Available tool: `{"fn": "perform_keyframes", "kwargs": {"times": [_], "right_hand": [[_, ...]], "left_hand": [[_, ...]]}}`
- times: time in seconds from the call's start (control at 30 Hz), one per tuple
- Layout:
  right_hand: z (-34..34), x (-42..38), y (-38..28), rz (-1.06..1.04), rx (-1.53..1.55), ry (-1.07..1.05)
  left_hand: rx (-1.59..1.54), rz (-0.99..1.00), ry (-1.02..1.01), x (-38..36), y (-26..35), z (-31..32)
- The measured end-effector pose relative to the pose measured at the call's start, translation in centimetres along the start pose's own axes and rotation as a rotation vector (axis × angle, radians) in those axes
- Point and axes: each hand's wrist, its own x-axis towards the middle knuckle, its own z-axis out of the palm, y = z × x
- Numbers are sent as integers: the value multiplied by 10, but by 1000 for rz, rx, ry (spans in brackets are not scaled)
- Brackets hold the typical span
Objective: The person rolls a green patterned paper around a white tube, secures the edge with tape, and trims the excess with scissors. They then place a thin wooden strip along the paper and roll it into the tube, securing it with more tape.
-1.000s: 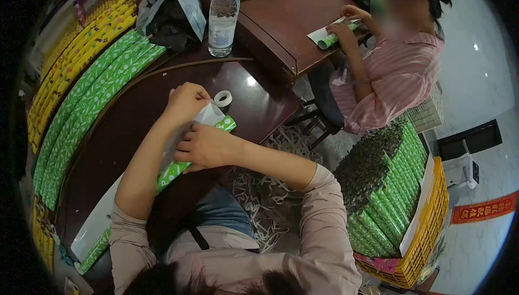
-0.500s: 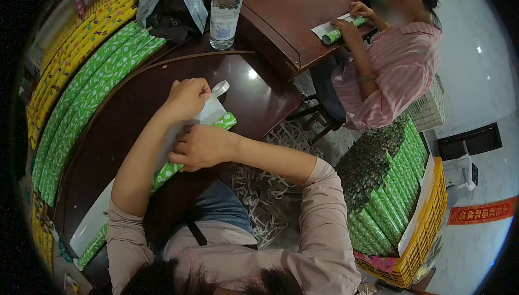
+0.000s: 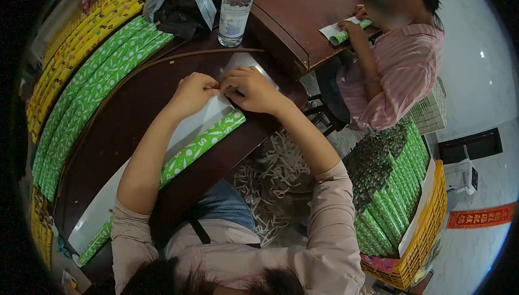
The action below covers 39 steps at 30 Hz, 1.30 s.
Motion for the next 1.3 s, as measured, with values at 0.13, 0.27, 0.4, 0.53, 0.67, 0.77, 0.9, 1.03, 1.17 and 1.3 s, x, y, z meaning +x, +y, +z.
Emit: {"fn": "perform_keyframes", "kwargs": {"times": [0.13, 0.27, 0.4, 0.53, 0.67, 0.77, 0.9, 1.03, 1.17, 1.3], "right_hand": [[-4, 0, 1, 69, -123, -69], [0, 1, 1, -15, -236, 7], [2, 4, 1, -82, -270, 55], [6, 5, 5, -53, -163, 37], [16, 0, 6, -32, -93, 39], [21, -1, 9, -108, -27, 109], [18, -3, 11, -164, -88, 79], [20, -5, 10, -165, -133, 86], [20, -4, 10, -181, -142, 110], [22, -6, 13, -209, -163, 132]], "left_hand": [[-30, -27, -35, -2, 2, -2], [-10, -4, -17, 2, -2, 4], [-1, 24, -8, 0, 1, 2], [77, 46, 21, -1, 3, 4], [114, 62, 47, 0, -1, 8], [124, 48, 55, -1, 3, 7], [135, -10, 25, 0, 8, 6], [111, -8, 38, 2, 6, 7], [146, -46, -20, 0, 12, 4], [127, -48, -12, 0, 11, 4]]}}
